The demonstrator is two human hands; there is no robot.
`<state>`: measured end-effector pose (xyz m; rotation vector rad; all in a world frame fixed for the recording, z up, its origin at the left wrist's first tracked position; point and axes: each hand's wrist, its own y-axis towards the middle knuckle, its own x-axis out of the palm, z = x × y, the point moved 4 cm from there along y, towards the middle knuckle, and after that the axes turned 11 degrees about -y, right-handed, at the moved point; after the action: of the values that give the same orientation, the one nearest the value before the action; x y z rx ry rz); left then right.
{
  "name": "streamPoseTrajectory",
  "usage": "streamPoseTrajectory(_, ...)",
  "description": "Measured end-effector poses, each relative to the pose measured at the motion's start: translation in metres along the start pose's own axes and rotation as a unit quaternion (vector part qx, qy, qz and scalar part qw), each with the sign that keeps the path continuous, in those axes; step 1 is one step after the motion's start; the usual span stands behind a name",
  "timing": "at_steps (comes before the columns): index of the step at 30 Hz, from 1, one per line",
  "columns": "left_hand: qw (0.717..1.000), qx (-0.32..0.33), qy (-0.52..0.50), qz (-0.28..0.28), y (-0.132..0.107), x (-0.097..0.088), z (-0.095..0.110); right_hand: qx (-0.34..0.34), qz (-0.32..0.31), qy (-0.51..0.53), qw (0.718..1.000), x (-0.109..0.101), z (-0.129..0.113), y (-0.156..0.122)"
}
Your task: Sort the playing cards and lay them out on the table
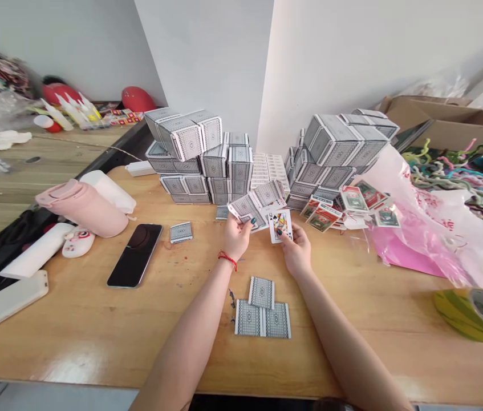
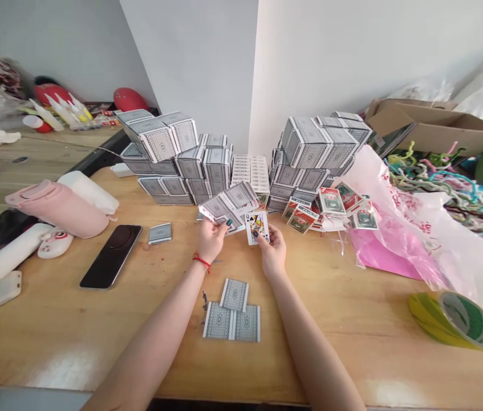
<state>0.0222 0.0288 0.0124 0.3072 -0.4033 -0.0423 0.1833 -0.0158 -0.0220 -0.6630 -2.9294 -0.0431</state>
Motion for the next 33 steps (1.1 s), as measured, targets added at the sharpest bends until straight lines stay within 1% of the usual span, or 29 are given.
streamPoseTrajectory(3,1.000,-0.009,-0.011,0.014,0.002,-0.002,-0.002,0.020,-0.032,-0.022,0.999,-0.002,0.001,-0.009)
streamPoseTrajectory(8,0.999,-0.009,-0.044,0.026,0.004,-0.006,-0.007,0.029,-0.085,0.057,0.994,0.006,-0.013,-0.013)
streamPoseTrajectory(10,0.998,-0.009,-0.049,0.038,0.005,-0.008,-0.007,0.034,-0.105,0.060,0.992,0.011,-0.018,-0.013)
streamPoseTrajectory(14,0.994,-0.053,-0.084,0.053,0.006,-0.008,-0.008,0.032,-0.132,0.029,0.990,0.016,-0.018,-0.013)
streamPoseTrajectory(18,0.986,-0.100,-0.120,0.067,0.005,-0.004,-0.006,0.027,-0.141,0.006,0.990,0.017,-0.015,-0.013)
streamPoseTrajectory(21,0.982,-0.111,-0.135,0.075,0.003,-0.003,-0.007,0.031,-0.135,0.008,0.990,0.015,-0.015,-0.012)
streamPoseTrajectory(24,0.983,-0.114,-0.127,0.073,0.002,-0.005,-0.010,0.035,-0.141,0.013,0.989,0.015,-0.015,-0.012)
streamPoseTrajectory(27,0.985,-0.103,-0.116,0.073,0.001,-0.008,-0.012,0.033,-0.154,0.011,0.987,0.016,-0.015,-0.011)
streamPoseTrajectory(33,0.989,-0.098,-0.082,0.068,0.000,-0.009,-0.013,0.031,-0.159,-0.005,0.987,0.016,-0.013,-0.010)
